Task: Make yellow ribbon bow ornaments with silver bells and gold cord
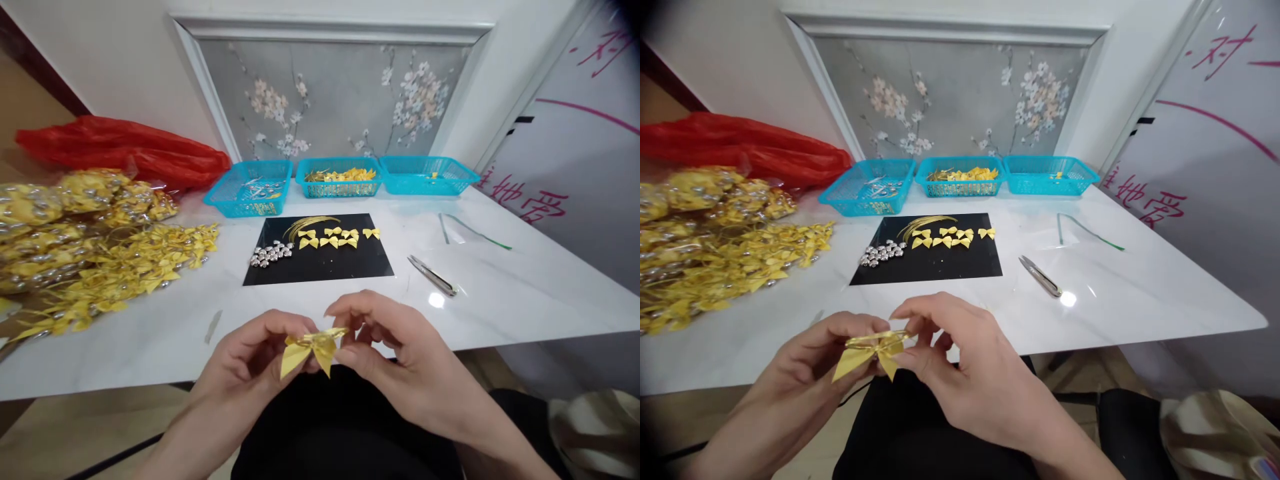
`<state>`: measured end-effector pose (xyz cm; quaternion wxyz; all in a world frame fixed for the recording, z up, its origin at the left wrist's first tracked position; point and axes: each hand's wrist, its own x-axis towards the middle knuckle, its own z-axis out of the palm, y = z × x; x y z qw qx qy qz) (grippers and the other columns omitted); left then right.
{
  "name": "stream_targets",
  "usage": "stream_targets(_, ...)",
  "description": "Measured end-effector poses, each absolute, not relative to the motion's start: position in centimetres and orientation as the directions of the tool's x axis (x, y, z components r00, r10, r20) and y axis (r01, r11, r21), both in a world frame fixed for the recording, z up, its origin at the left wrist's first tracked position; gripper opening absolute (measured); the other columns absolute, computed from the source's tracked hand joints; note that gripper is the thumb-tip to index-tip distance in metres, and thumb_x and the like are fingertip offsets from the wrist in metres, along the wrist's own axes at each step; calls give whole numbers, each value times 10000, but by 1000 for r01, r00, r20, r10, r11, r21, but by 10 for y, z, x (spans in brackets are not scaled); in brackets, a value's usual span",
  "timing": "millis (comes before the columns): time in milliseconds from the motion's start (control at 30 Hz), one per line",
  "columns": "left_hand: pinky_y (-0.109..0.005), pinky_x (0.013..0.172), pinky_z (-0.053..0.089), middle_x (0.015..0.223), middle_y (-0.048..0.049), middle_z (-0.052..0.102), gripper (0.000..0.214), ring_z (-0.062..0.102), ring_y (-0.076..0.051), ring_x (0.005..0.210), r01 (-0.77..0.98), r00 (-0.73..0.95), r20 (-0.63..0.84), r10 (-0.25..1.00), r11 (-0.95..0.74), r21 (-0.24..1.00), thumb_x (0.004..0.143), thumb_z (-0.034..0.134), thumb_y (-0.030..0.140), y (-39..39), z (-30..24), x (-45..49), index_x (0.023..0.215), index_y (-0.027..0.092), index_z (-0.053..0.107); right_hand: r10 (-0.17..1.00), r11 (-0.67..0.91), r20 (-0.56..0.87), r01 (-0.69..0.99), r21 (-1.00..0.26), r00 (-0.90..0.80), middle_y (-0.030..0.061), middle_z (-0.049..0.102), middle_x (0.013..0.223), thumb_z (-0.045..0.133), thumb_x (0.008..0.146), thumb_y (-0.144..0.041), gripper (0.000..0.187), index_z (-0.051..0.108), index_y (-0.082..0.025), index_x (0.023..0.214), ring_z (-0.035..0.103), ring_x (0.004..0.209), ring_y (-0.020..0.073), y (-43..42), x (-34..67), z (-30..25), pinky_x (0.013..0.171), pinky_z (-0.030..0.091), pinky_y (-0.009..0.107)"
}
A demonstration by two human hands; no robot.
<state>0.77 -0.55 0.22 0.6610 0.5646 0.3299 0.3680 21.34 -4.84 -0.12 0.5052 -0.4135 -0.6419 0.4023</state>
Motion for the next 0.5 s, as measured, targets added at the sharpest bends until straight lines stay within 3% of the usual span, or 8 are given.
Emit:
stream_targets(100, -114, 758, 538, 945, 51, 730, 180, 687, -95, 843, -19, 431, 43, 901, -39, 999, 860, 742, 193, -5, -1, 5, 976, 325, 705, 967, 179, 185, -46, -983, -173, -21, 618, 1040, 608, 919, -144, 346, 567, -310, 1220, 581, 820, 94, -50, 217, -6, 703, 517, 198)
stream_targets(233, -98, 734, 540, 934, 65, 752, 321, 715, -87, 821, -66, 444, 76, 893, -52, 996, 874, 728, 198, -4, -2, 4, 1113, 396, 643, 972, 83, 114, -152, -985, -204, -14, 623, 975, 611, 932, -206, 133, 610, -251, 1057, 575, 795, 94, -49, 210, -7, 701, 511, 201)
stream_targets(333, -103, 773, 543, 941, 55, 766, 347, 726, -101, 874, -60, 421, 104, 901, -86, 994, 844, 758, 173, -4, -1, 5, 1097, 392, 669, 979, 111, 119, -61, -992, -166, -35, 624, 863, 619, 931, -222, 10, 621, -226, 940, 553, 713, 79, -49, 200, -4, 630, 454, 184)
stream_targets(500, -131, 777, 565, 1010, 23, 751, 228, 717, -136, 934, -62, 394, 74, 916, -54, 997, 845, 758, 216, -7, 2, 10, 1025, 349, 712, 968, 246, 237, 115, -962, -87, -41, 613, 765, 586, 934, -189, 83, 622, -205, 861, 531, 661, 86, -49, 197, -3, 578, 414, 192)
